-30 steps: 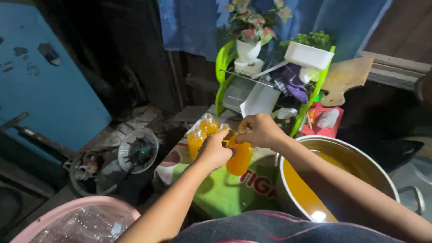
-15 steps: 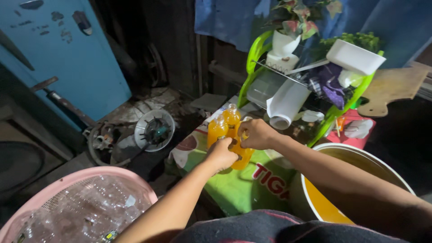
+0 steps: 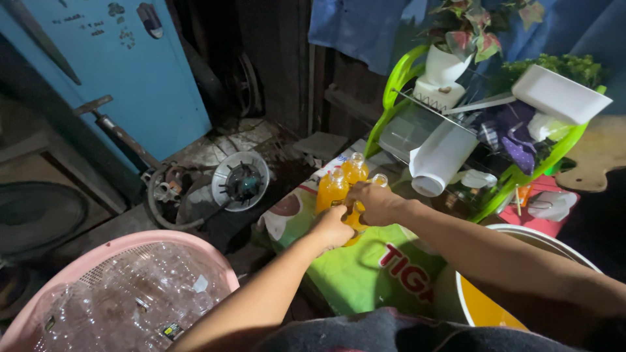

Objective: The person pours an orange liquid from a large pot into plastic bottles using a pink funnel and a clear measuring jug. They repeatedly scoop the liquid, pour it into the funnel, and place filled bottles aside. The person also retrieves empty bottles from a pink basket and positions them for filling.

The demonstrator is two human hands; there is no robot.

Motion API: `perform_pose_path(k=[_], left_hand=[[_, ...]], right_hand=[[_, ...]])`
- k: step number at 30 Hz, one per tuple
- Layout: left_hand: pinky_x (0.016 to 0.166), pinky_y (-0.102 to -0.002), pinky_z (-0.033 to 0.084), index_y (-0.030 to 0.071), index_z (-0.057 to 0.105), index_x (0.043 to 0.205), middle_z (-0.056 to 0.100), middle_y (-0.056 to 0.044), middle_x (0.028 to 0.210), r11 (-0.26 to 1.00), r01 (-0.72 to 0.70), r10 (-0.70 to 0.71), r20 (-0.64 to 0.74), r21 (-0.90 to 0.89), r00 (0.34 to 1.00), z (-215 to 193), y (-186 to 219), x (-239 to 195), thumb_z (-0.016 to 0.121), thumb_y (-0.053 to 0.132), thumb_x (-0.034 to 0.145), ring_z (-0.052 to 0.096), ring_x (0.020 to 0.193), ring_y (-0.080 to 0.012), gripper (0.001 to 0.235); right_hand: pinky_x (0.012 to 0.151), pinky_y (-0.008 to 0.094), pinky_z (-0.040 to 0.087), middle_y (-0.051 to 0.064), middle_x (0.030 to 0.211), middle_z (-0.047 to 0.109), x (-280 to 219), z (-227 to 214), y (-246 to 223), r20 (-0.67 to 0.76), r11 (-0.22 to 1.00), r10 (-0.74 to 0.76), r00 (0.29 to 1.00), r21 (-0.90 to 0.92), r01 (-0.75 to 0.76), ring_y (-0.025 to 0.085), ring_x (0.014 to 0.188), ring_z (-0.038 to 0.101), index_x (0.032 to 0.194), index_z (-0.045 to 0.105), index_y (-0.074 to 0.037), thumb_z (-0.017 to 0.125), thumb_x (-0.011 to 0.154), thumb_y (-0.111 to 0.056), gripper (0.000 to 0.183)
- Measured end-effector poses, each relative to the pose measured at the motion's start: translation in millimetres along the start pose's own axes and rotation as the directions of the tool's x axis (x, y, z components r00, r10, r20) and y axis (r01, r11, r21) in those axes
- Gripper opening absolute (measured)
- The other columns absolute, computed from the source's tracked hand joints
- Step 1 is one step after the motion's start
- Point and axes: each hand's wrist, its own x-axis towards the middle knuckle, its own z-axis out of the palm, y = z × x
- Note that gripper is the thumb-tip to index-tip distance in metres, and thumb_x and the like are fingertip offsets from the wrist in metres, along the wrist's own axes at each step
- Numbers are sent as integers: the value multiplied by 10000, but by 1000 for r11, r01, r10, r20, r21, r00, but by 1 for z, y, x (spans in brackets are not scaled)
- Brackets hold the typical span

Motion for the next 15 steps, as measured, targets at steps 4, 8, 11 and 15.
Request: perform_pose_path(k=[4,8,11,15], left_hand=[[971,-378,515,104,594,1345,669,-166,1293,998,3,-3,-5,57,1000,3,-5,2,766,182,780,641,1198,-309,596],[953,-389,516,92,594,1328,677,-176,1271,999,4,-4,12,53,1000,4,-3,0,799,187,770,644,1179,-318,601],[916,-403,535,88,618,1277,708,-177,1206,998,36,-38,40,56,998,4,1,-3,788,198,777,676,1125,-321,539],[901,-405,540,73,640,1212,717,-170,1162,997,4,-7,28,77,1000,4,5,-3,807,206,770,686,1095,-322,490]], right_hand=[[1003,412,500,89,1229,623,4,-2,1,4,999,41,999,17,-41,309,1194,597,1112,725,-198,768,681,-108,442],[1000,428,492,102,1222,626,9,-2,5,7,998,62,998,-29,-62,322,1180,601,1131,705,-187,757,706,-119,434],[1004,428,491,114,1199,633,11,1,10,-36,999,36,999,-7,-36,324,1180,602,1134,699,-166,752,703,-108,437],[1030,425,487,125,1239,630,12,6,16,-84,999,34,996,24,-32,328,1207,601,1207,681,-164,712,744,-92,470]])
